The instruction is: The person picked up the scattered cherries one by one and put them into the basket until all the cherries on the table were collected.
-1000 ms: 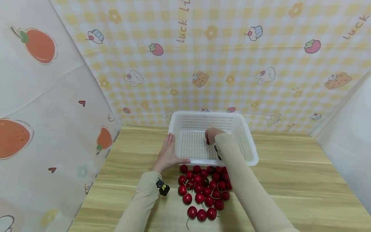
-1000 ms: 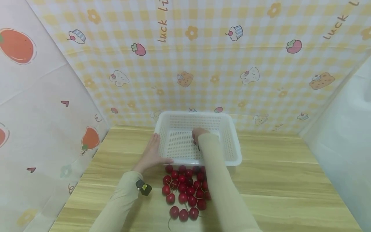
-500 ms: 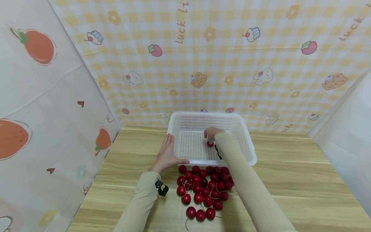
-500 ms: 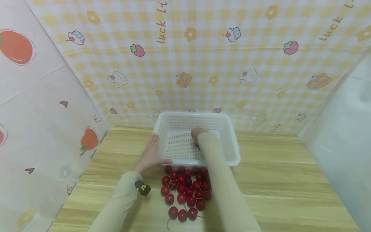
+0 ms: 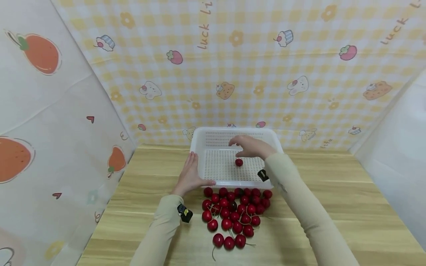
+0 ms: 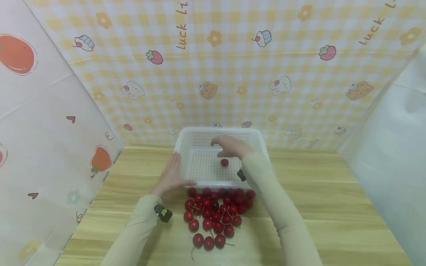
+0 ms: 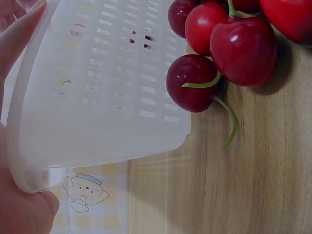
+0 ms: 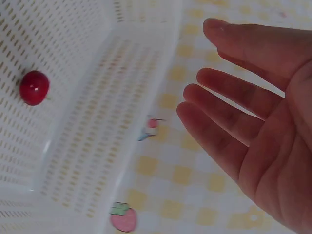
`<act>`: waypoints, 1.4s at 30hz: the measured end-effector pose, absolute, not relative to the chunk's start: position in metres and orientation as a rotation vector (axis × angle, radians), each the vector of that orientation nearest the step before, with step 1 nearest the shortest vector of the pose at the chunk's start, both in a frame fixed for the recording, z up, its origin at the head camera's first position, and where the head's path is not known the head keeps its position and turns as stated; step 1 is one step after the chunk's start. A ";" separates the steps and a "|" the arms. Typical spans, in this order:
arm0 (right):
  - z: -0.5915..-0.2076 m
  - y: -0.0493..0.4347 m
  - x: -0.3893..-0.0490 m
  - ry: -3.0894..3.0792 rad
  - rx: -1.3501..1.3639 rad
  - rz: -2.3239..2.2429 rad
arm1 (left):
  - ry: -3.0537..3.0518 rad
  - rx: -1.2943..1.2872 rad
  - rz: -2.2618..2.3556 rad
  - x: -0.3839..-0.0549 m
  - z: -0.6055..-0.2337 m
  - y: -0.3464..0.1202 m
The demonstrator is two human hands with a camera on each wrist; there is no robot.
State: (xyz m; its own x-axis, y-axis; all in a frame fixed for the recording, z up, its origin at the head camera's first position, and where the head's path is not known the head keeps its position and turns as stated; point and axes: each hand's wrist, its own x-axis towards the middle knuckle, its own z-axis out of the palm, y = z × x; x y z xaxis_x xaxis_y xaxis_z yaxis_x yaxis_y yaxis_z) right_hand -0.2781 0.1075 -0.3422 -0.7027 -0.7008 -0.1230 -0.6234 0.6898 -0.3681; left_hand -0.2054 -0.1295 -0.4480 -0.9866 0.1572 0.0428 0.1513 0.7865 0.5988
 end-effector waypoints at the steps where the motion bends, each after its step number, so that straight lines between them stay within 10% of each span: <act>1: -0.339 0.109 -0.271 2.659 -1.078 -0.450 | 2.959 0.258 0.990 -0.206 -0.448 -0.130; 15: -0.350 0.141 -0.178 2.759 -1.368 -0.626 | 2.966 0.264 0.962 -0.207 -0.444 -0.132; 42: -0.460 0.160 -0.095 2.648 -1.012 -0.766 | 2.956 0.269 1.002 -0.204 -0.446 -0.129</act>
State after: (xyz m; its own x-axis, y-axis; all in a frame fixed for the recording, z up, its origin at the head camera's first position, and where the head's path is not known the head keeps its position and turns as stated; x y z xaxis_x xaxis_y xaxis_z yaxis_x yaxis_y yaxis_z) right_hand -0.0945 0.1596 -0.4596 -0.7439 -0.6682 -0.0056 -0.5620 0.6301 -0.5359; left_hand -0.2044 -0.1286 -0.4458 -0.9852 0.1650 0.0461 0.1590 0.7807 0.6043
